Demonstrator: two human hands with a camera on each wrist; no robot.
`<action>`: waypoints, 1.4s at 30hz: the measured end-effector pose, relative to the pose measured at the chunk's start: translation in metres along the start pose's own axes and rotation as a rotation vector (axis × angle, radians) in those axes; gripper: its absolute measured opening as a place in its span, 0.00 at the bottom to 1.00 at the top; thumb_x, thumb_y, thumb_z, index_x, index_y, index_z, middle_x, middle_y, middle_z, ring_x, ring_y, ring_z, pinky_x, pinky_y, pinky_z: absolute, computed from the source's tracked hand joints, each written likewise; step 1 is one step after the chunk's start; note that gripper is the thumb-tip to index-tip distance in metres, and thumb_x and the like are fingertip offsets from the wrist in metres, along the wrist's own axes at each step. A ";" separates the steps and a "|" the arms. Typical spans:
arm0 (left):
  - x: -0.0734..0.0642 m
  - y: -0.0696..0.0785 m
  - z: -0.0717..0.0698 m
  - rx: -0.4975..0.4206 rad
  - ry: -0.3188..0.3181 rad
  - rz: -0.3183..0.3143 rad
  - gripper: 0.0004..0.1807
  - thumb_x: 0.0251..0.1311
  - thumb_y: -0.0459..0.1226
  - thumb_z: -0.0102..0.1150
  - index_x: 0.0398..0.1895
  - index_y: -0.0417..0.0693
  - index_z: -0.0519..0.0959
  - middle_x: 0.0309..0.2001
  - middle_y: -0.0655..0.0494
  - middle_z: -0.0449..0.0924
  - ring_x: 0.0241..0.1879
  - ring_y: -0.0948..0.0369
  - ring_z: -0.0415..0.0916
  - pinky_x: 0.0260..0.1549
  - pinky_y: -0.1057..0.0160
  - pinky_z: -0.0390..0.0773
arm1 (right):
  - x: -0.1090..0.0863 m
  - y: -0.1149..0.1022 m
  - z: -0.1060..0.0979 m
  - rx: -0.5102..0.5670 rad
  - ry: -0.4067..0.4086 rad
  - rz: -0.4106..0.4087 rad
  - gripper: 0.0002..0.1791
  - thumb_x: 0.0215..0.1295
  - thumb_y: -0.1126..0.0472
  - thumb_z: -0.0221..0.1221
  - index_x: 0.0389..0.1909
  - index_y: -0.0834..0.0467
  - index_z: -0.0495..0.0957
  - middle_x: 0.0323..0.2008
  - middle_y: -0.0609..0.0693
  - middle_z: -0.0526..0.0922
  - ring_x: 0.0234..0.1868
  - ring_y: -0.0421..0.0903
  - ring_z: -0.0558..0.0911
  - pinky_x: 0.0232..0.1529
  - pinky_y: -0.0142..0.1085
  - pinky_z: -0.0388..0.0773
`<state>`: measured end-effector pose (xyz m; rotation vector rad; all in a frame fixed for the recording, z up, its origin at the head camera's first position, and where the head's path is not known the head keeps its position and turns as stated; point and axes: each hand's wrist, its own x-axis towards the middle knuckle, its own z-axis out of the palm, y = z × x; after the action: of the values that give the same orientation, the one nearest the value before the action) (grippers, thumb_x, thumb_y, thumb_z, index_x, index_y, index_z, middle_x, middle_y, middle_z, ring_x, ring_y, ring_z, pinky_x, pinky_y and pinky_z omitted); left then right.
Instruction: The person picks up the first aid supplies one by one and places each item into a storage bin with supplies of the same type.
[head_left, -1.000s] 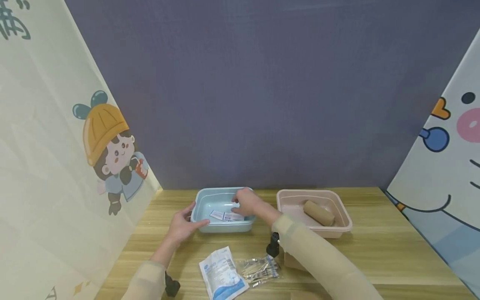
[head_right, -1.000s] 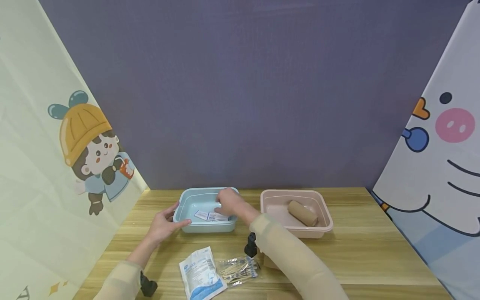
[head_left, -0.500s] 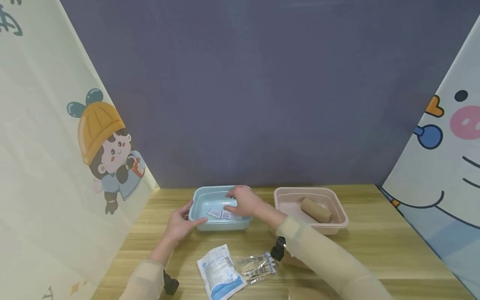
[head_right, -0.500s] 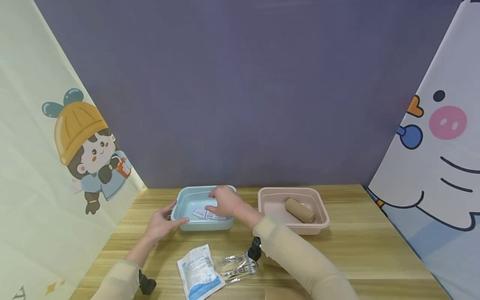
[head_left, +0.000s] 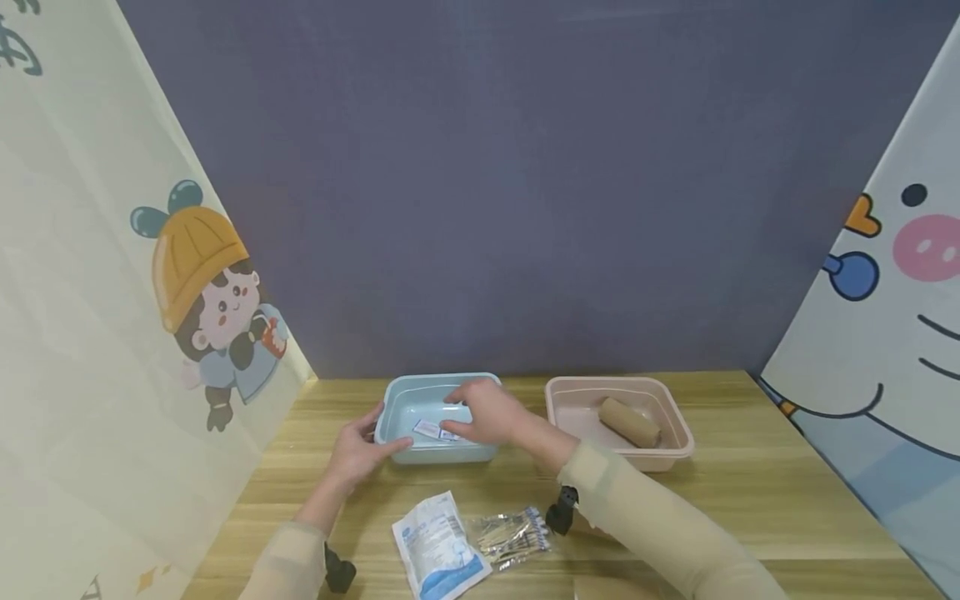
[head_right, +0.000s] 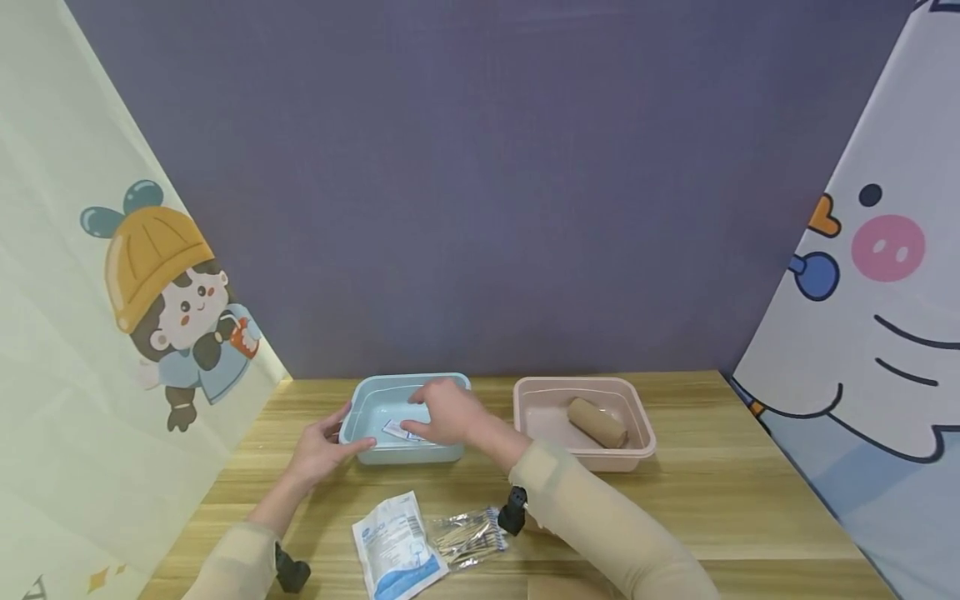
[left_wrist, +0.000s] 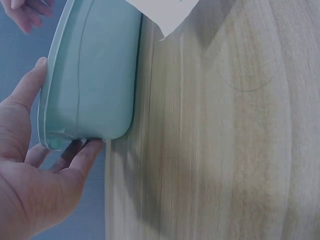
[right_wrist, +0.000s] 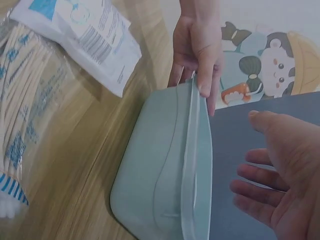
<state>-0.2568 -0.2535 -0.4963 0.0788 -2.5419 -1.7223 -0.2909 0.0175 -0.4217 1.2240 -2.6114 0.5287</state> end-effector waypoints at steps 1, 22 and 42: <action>0.000 0.000 0.000 0.000 0.000 0.000 0.54 0.54 0.39 0.83 0.82 0.40 0.62 0.73 0.30 0.72 0.65 0.36 0.80 0.48 0.63 0.89 | 0.000 -0.002 -0.001 -0.005 0.005 -0.009 0.23 0.70 0.48 0.69 0.54 0.62 0.88 0.50 0.54 0.93 0.53 0.49 0.91 0.57 0.41 0.89; -0.001 0.003 0.001 -0.001 0.006 0.001 0.53 0.54 0.38 0.83 0.81 0.38 0.63 0.70 0.28 0.75 0.62 0.36 0.81 0.45 0.66 0.89 | -0.015 -0.026 -0.008 0.005 0.011 -0.058 0.22 0.69 0.48 0.70 0.54 0.60 0.89 0.46 0.52 0.93 0.47 0.45 0.90 0.52 0.35 0.88; -0.002 0.001 -0.001 -0.011 -0.008 0.014 0.54 0.54 0.39 0.83 0.81 0.38 0.63 0.69 0.27 0.76 0.63 0.36 0.81 0.46 0.65 0.89 | -0.035 -0.053 -0.006 0.036 -0.093 -0.071 0.21 0.71 0.46 0.68 0.55 0.56 0.88 0.48 0.49 0.92 0.49 0.43 0.90 0.55 0.31 0.87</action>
<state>-0.2545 -0.2537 -0.4956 0.0526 -2.5322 -1.7349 -0.2276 0.0131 -0.4158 1.3784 -2.6334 0.5200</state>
